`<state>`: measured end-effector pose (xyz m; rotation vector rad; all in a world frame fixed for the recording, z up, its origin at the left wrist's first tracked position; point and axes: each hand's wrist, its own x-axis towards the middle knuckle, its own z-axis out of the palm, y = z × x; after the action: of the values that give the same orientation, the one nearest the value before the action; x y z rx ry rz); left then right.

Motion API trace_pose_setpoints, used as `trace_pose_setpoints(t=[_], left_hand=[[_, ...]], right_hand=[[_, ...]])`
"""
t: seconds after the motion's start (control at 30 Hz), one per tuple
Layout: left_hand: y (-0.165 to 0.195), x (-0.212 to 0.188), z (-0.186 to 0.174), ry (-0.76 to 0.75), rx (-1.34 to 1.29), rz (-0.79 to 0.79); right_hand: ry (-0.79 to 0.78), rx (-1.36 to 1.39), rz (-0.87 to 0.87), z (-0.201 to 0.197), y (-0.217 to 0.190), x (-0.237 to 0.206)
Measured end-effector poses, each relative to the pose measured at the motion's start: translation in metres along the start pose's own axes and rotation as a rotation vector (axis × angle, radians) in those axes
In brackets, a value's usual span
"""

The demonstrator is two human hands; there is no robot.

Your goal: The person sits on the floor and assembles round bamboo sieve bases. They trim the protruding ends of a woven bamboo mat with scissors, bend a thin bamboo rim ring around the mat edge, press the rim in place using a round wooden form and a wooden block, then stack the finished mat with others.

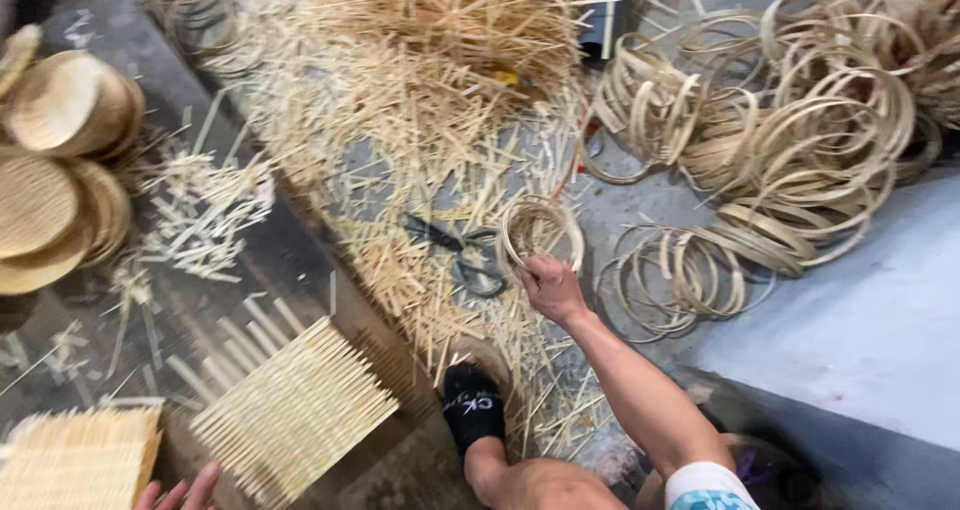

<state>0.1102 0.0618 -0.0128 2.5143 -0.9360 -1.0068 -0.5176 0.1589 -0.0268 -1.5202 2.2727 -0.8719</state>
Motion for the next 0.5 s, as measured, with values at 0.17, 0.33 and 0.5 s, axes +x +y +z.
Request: trace_pose_setpoints(t=[0.17, 0.33, 0.5], left_hand=[[-0.021, -0.007, -0.022, 0.075, -0.205, 0.154], [-0.029, -0.004, -0.036, 0.076, -0.249, 0.228], [-0.022, -0.006, -0.042, 0.089, -0.291, 0.242]], right_hand=[[-0.178, -0.053, 0.126, 0.013, -0.025, -0.004], [-0.119, 0.166, 0.216, 0.009, -0.024, -0.004], [-0.191, -0.032, 0.254, -0.007, -0.025, 0.001]])
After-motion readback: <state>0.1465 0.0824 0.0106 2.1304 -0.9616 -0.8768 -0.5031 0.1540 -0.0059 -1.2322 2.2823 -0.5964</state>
